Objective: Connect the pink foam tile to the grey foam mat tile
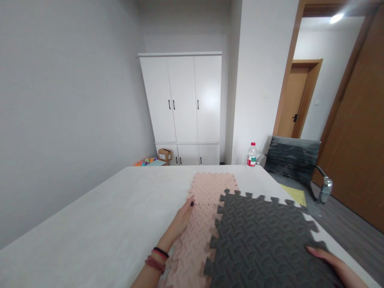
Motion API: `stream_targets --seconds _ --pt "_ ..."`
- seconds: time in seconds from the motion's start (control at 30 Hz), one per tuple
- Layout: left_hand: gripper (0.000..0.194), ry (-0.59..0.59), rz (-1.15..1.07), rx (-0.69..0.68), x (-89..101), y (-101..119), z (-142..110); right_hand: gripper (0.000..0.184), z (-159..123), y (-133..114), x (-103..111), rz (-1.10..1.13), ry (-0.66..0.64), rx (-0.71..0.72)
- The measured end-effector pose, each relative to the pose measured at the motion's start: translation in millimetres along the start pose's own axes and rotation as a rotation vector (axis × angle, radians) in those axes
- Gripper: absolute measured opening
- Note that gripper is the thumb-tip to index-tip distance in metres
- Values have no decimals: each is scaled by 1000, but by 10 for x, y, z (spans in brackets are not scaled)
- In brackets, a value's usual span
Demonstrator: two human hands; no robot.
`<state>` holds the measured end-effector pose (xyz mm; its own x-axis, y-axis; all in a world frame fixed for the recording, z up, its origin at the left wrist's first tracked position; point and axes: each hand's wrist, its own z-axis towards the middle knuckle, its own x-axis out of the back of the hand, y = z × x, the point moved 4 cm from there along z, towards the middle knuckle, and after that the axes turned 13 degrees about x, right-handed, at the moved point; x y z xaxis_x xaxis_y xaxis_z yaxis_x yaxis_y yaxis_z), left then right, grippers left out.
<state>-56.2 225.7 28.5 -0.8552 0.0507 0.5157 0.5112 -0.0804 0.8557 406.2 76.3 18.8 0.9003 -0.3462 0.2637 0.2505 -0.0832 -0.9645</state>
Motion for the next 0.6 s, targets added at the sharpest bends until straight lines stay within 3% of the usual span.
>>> stream_targets --seconds 0.07,0.13,0.2,0.27,0.33,0.4,0.5,0.6 --pt "69 63 -44 -1 77 -53 40 45 165 38 -480 125 -160 15" --pt "67 91 -11 -24 131 -63 50 64 321 33 -849 112 -256 161" --pt "66 57 84 -57 134 -43 29 74 489 2 -1044 -78 -253 386" --pt "72 -7 219 -81 85 -15 -16 67 697 -50 -1129 -331 -217 578" --pt "84 -59 349 -92 9 17 -77 57 981 -116 -1200 -502 -229 654" --pt "91 -101 434 -120 -79 73 -144 53 1338 -174 -1305 -529 -286 563" --pt "94 -215 493 -188 -217 181 -232 43 1858 -228 -1541 -475 -326 272" --pt "91 -321 532 -204 -301 238 -271 26 2188 -271 -1846 -401 -366 127"
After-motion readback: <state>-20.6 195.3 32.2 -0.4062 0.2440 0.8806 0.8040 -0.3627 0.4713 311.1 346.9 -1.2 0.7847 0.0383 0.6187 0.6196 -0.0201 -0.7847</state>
